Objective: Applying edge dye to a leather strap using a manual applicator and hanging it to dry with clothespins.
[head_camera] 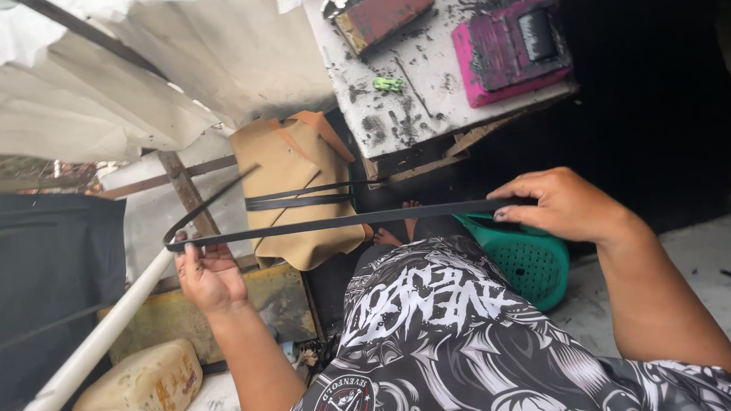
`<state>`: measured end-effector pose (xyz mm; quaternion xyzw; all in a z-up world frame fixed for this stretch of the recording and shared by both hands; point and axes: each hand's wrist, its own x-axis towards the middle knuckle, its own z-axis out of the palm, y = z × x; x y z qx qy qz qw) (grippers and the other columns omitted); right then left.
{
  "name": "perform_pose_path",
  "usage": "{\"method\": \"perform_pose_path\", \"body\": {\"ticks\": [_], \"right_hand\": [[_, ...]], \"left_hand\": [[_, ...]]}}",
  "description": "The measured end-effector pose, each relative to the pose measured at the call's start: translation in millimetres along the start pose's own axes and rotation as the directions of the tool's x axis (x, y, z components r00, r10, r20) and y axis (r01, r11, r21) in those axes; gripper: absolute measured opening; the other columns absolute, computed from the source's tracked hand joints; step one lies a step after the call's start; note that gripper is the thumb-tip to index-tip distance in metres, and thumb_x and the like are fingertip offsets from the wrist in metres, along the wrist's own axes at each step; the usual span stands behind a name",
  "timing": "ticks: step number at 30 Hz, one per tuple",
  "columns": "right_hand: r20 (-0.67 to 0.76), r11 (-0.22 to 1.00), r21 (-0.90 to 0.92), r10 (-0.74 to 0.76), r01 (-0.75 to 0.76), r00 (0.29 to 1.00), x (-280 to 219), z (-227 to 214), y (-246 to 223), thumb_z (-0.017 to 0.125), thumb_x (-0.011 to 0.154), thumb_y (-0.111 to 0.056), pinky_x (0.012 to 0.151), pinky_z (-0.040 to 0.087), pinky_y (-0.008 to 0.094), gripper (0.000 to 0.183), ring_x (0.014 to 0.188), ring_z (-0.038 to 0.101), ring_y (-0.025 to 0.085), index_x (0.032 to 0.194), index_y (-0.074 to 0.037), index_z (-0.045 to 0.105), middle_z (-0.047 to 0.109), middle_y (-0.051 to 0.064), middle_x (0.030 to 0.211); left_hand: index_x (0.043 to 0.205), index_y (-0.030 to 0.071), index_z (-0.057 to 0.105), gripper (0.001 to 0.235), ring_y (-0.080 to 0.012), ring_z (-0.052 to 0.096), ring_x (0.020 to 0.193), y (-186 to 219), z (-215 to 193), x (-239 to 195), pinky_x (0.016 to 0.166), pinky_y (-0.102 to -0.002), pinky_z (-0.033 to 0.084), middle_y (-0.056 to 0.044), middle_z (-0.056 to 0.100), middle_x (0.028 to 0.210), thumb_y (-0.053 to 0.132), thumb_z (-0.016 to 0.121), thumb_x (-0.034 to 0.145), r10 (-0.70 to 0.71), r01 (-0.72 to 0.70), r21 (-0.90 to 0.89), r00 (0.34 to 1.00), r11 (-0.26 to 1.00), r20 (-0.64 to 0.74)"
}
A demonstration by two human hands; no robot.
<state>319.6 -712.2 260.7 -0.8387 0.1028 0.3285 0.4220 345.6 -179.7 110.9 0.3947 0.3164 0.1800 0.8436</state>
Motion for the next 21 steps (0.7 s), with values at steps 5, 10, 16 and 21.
{"method": "perform_pose_path", "body": {"ticks": [5, 10, 16, 21], "right_hand": [[-0.244, 0.987, -0.136, 0.054, -0.089, 0.968, -30, -6, 1, 0.085, 0.078, -0.026, 0.089, 0.054, 0.024, 0.026, 0.098, 0.075, 0.009, 0.102, -0.016, 0.084, 0.084, -0.004, 0.1], [-0.435, 0.983, -0.063, 0.128, -0.172, 0.891, -55, -6, 5, 0.081, 0.082, -0.027, 0.094, 0.049, 0.029, 0.019, 0.098, 0.071, 0.013, 0.099, -0.017, 0.082, 0.08, -0.002, 0.097], [-0.568, 0.972, 0.223, 0.068, 0.074, 0.82, -74, 1, 2, 0.086, 0.078, -0.009, 0.082, 0.057, 0.02, 0.02, 0.087, 0.074, 0.009, 0.098, -0.009, 0.084, 0.082, 0.003, 0.091], [-0.586, 0.926, 0.211, -0.136, 0.312, 0.799, -72, 9, 9, 0.08, 0.084, -0.009, 0.082, 0.061, 0.022, 0.019, 0.09, 0.076, 0.011, 0.102, -0.004, 0.082, 0.082, 0.007, 0.095]], "left_hand": [[0.114, 0.014, 0.07, 0.019, -0.0173, 0.075, 0.098, -10, -26, 29, 0.086, -0.034, 0.063, -0.003, 0.076, 0.115, 0.005, 0.056, 0.105, -0.034, 0.033, -0.064, 0.999, 0.997, -0.013], [0.119, 0.015, 0.071, 0.02, -0.0183, 0.074, 0.093, -31, -62, 54, 0.084, -0.033, 0.063, -0.003, 0.077, 0.109, 0.011, 0.061, 0.102, -0.081, 0.082, -0.071, 0.997, 0.994, 0.008], [0.12, 0.022, 0.071, 0.019, -0.0124, 0.07, 0.087, -66, -90, 80, 0.083, -0.029, 0.063, 0.004, 0.076, 0.105, 0.022, 0.055, 0.111, -0.108, 0.108, 0.026, 0.994, 0.994, -0.002], [0.117, 0.012, 0.061, 0.014, -0.0193, 0.076, 0.103, -80, -77, 62, 0.092, -0.034, 0.069, -0.005, 0.074, 0.124, 0.024, 0.057, 0.11, -0.113, 0.111, 0.064, 0.993, 0.992, 0.032]]}}
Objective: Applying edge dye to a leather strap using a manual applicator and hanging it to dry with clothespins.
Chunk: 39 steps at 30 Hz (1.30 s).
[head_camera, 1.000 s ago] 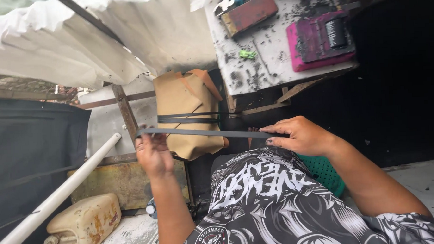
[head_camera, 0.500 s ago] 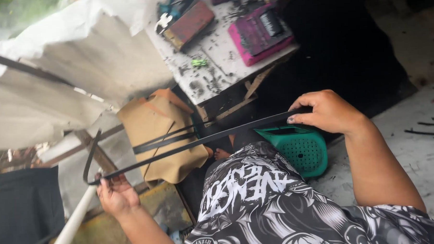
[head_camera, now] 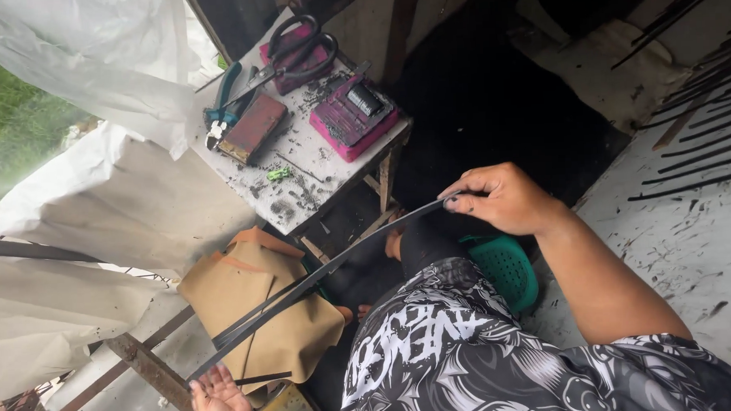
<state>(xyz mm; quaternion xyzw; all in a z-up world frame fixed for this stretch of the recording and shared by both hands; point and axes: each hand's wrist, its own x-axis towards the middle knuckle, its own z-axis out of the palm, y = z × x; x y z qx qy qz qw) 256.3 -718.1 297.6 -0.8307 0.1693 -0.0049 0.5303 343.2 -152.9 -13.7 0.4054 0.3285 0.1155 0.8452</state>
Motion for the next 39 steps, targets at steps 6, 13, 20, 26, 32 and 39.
{"method": "perform_pose_path", "body": {"ticks": [6, 13, 20, 26, 32, 39], "right_hand": [[0.106, 0.715, -0.098, -0.684, 0.692, 0.722, 15, 52, -18, 0.085, 0.079, 0.001, 0.086, 0.061, 0.033, 0.035, 0.085, 0.07, 0.022, 0.113, -0.001, 0.075, 0.075, 0.012, 0.093], [0.366, 0.229, 0.129, -0.915, 0.965, 0.168, 61, 67, -44, 0.066, 0.094, 0.008, 0.084, 0.057, 0.043, 0.021, 0.08, 0.067, 0.028, 0.115, 0.009, 0.066, 0.068, 0.017, 0.092], [0.338, 0.267, 0.241, -0.924, 0.933, 0.177, 135, -20, -43, 0.075, 0.09, 0.005, 0.08, 0.062, 0.038, 0.018, 0.083, 0.071, 0.029, 0.107, 0.006, 0.069, 0.074, 0.017, 0.095], [0.337, 0.37, 0.084, -0.885, 0.925, 0.323, 214, -81, -38, 0.075, 0.087, 0.004, 0.084, 0.057, 0.041, 0.012, 0.094, 0.075, 0.033, 0.099, 0.0, 0.075, 0.075, 0.015, 0.095], [0.38, 0.213, -0.097, -0.895, 0.972, 0.235, 264, -53, -25, 0.084, 0.086, 0.002, 0.083, 0.04, 0.036, 0.021, 0.088, 0.059, 0.021, 0.103, -0.01, 0.082, 0.07, 0.002, 0.091], [0.43, 0.008, -0.18, -0.899, 0.984, 0.086, 278, -23, -17, 0.079, 0.088, 0.001, 0.088, 0.036, 0.041, 0.028, 0.092, 0.059, 0.022, 0.112, -0.013, 0.082, 0.073, 0.0, 0.094]], "left_hand": [[0.132, 0.008, 0.054, 0.032, -0.0196, 0.059, 0.126, -5, 93, -89, 0.105, -0.031, 0.049, -0.007, 0.06, 0.135, 0.012, 0.061, 0.101, 0.345, -0.313, 0.533, 0.938, 0.786, 0.042], [0.136, 0.001, 0.057, 0.047, -0.032, 0.059, 0.131, -16, 236, -228, 0.116, -0.045, 0.044, -0.016, 0.064, 0.139, 0.023, 0.064, 0.095, 0.1, -0.804, 0.163, 0.266, 0.572, 0.959], [0.104, 0.009, 0.08, 0.019, -0.0124, 0.075, 0.082, -20, 240, -224, 0.076, -0.026, 0.057, -0.003, 0.082, 0.095, 0.01, 0.073, 0.086, 0.089, -0.758, 0.528, 0.599, 0.383, 0.796], [0.098, 0.009, 0.082, 0.016, -0.0316, 0.074, 0.078, 44, 273, -228, 0.074, -0.04, 0.055, -0.014, 0.077, 0.084, 0.009, 0.084, 0.083, 0.328, -0.819, 0.549, 0.571, 0.168, 0.752], [0.118, 0.011, 0.077, 0.027, -0.0154, 0.061, 0.078, 92, 305, -208, 0.075, -0.028, 0.049, -0.005, 0.07, 0.095, 0.012, 0.086, 0.092, 0.376, -0.772, 0.635, 0.58, -0.031, 0.723], [0.113, 0.006, 0.08, 0.015, -0.0202, 0.067, 0.085, 107, 306, -168, 0.078, -0.032, 0.056, -0.008, 0.072, 0.104, 0.011, 0.087, 0.099, 0.428, -0.802, 0.554, 0.43, -0.224, 0.795]]}}
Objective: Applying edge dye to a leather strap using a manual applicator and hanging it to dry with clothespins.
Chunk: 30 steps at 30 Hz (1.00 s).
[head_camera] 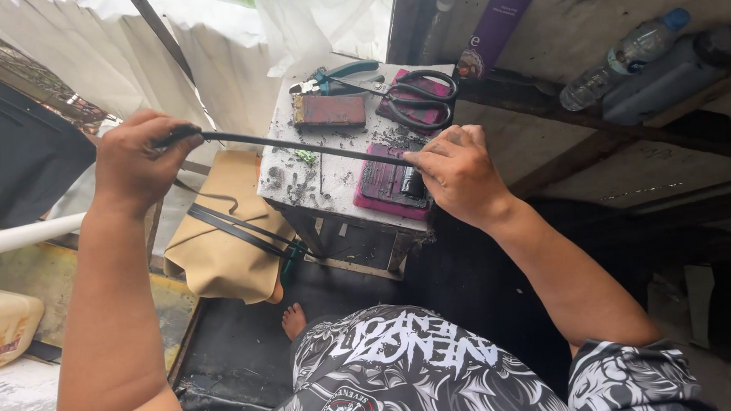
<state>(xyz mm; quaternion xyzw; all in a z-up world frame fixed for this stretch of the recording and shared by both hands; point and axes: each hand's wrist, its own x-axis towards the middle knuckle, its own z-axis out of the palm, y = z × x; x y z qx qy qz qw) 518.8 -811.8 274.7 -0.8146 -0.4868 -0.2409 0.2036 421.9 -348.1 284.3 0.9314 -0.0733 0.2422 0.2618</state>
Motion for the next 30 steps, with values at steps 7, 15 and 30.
{"method": "perform_pose_path", "body": {"ticks": [7, 15, 30], "right_hand": [[-0.018, 0.998, -0.044, -0.044, 0.043, 0.999, 2, 3, -3, 0.084, 0.088, 0.0, 0.088, 0.033, 0.041, 0.02, 0.087, 0.062, 0.022, 0.104, -0.013, 0.083, 0.072, -0.001, 0.088], [-0.033, 0.997, -0.06, -0.049, 0.047, 0.998, -1, 4, -7, 0.08, 0.086, 0.002, 0.085, 0.031, 0.042, 0.021, 0.087, 0.063, 0.023, 0.102, -0.012, 0.081, 0.072, -0.001, 0.087], [-0.091, 0.991, -0.095, 0.083, -0.092, 0.992, -53, -39, 8, 0.074, 0.084, -0.008, 0.088, 0.037, 0.041, 0.012, 0.084, 0.06, 0.019, 0.091, -0.017, 0.077, 0.066, -0.003, 0.08]], "left_hand": [[0.105, 0.012, 0.082, 0.009, -0.0235, 0.064, 0.084, -30, 20, 0, 0.094, -0.041, 0.041, -0.004, 0.075, 0.099, 0.016, 0.09, 0.102, 0.178, -0.165, 0.188, 0.982, 0.968, -0.058], [0.103, 0.022, 0.081, 0.009, -0.0207, 0.064, 0.109, -40, 30, -6, 0.122, -0.047, 0.028, 0.006, 0.075, 0.104, 0.025, 0.089, 0.105, 0.174, -0.157, 0.353, 0.985, 0.923, -0.018], [0.095, 0.024, 0.08, 0.008, -0.0187, 0.067, 0.102, 30, 68, 20, 0.119, -0.047, 0.032, 0.003, 0.075, 0.089, 0.024, 0.088, 0.094, 0.308, -0.323, 0.363, 0.946, 0.874, 0.099]]}}
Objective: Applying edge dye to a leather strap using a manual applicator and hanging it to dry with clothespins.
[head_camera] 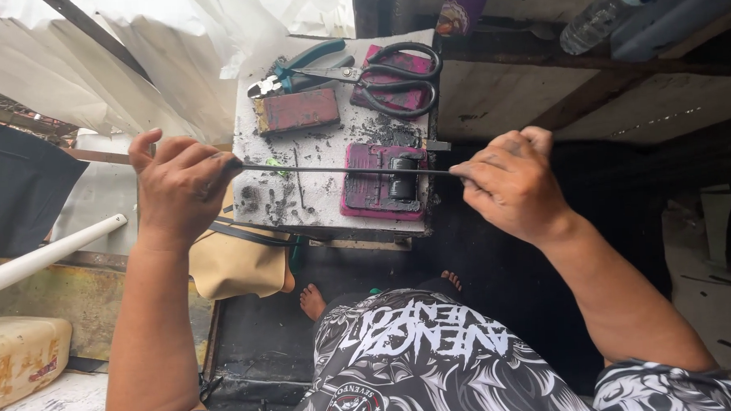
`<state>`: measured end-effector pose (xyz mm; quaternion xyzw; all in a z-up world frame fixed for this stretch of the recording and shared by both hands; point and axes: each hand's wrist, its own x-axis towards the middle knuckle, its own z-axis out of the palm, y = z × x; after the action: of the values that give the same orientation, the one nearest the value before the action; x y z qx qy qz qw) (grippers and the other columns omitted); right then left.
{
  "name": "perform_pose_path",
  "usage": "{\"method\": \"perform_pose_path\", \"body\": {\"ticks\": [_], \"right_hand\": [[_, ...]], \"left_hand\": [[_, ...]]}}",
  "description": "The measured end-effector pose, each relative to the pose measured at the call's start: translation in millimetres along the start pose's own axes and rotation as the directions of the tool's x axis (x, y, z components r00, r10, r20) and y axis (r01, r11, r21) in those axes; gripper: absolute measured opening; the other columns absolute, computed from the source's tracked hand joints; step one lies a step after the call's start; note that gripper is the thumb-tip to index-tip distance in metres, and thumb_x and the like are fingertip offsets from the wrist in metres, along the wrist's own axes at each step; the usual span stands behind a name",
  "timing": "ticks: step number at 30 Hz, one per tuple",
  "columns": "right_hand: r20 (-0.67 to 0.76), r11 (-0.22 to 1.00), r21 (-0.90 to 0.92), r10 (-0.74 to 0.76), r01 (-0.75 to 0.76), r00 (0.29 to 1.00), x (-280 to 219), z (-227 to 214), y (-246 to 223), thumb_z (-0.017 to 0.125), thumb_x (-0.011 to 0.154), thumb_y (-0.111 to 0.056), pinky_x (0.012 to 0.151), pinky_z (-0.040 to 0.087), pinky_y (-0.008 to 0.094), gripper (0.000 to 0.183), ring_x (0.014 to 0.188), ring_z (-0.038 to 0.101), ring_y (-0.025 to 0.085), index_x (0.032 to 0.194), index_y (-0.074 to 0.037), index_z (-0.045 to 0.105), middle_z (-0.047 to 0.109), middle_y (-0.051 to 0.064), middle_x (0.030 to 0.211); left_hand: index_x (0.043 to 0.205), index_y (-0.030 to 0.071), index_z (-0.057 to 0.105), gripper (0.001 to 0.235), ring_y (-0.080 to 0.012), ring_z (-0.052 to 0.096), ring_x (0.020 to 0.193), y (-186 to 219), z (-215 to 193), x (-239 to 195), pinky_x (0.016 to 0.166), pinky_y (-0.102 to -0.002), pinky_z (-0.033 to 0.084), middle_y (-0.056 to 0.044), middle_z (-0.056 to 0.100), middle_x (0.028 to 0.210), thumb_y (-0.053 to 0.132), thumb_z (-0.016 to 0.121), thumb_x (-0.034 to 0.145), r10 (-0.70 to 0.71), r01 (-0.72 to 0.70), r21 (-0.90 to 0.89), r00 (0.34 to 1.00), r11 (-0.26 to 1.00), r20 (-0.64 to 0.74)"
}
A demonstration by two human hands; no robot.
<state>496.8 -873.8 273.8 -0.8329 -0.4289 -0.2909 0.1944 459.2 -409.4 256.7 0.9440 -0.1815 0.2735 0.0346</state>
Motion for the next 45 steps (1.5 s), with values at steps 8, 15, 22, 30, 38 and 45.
{"method": "perform_pose_path", "body": {"ticks": [8, 15, 22, 30, 38, 45], "right_hand": [[0.055, 0.987, -0.119, 0.113, -0.106, 0.992, -30, -46, 11, 0.078, 0.082, 0.007, 0.096, 0.031, 0.043, 0.023, 0.089, 0.064, 0.022, 0.091, -0.014, 0.082, 0.072, -0.006, 0.085], [0.061, 0.96, -0.214, 0.195, -0.178, 0.979, -71, -75, 26, 0.087, 0.088, 0.007, 0.101, 0.029, 0.044, 0.024, 0.095, 0.066, 0.021, 0.092, -0.017, 0.084, 0.073, -0.007, 0.085], [0.083, 0.917, -0.31, 0.29, -0.252, 0.953, -112, -106, 46, 0.088, 0.092, 0.004, 0.112, 0.029, 0.045, 0.018, 0.104, 0.071, 0.024, 0.096, -0.014, 0.085, 0.077, -0.002, 0.09], [0.075, 0.863, -0.413, 0.351, -0.292, 0.933, -134, -130, 58, 0.086, 0.099, 0.003, 0.117, 0.03, 0.044, 0.019, 0.109, 0.074, 0.022, 0.098, -0.017, 0.086, 0.079, -0.004, 0.093], [0.087, 0.948, -0.263, 0.21, -0.18, 0.974, -79, -105, 29, 0.089, 0.089, -0.004, 0.106, 0.033, 0.046, 0.019, 0.102, 0.069, 0.024, 0.102, -0.017, 0.085, 0.077, -0.001, 0.094], [0.034, 0.999, -0.03, 0.019, -0.018, 0.999, 15, -13, -26, 0.077, 0.088, -0.004, 0.097, 0.03, 0.043, 0.02, 0.095, 0.061, 0.022, 0.104, -0.015, 0.081, 0.069, -0.004, 0.092]], "left_hand": [[0.078, 0.022, 0.067, 0.033, -0.0188, 0.065, 0.091, 46, -5, 42, 0.113, -0.045, 0.03, 0.01, 0.07, 0.087, 0.025, 0.073, 0.11, 0.201, -0.202, -0.044, 0.979, 0.978, -0.027], [0.087, 0.026, 0.07, 0.019, -0.0157, 0.064, 0.091, 81, 0, 67, 0.116, -0.043, 0.025, 0.013, 0.069, 0.087, 0.023, 0.079, 0.104, 0.267, -0.265, -0.133, 0.964, 0.955, -0.006], [0.086, 0.023, 0.075, 0.015, -0.0212, 0.059, 0.087, 118, 13, 89, 0.111, -0.046, 0.029, 0.009, 0.064, 0.078, 0.021, 0.076, 0.101, 0.334, -0.335, -0.237, 0.941, 0.912, -0.045], [0.083, 0.026, 0.075, 0.018, -0.0225, 0.054, 0.084, 144, 27, 102, 0.103, -0.048, 0.033, 0.009, 0.055, 0.073, 0.025, 0.075, 0.101, 0.361, -0.364, -0.331, 0.93, 0.871, -0.073], [0.091, 0.037, 0.076, 0.015, -0.0158, 0.064, 0.1, 82, -3, 85, 0.114, -0.039, 0.023, 0.017, 0.073, 0.093, 0.026, 0.08, 0.1, 0.282, -0.285, -0.038, 0.957, 0.958, -0.067], [0.094, 0.033, 0.079, 0.02, -0.0205, 0.066, 0.106, -27, -37, 26, 0.116, -0.042, 0.027, 0.012, 0.079, 0.099, 0.036, 0.088, 0.112, 0.08, -0.074, 0.138, 0.996, 0.988, -0.037]]}}
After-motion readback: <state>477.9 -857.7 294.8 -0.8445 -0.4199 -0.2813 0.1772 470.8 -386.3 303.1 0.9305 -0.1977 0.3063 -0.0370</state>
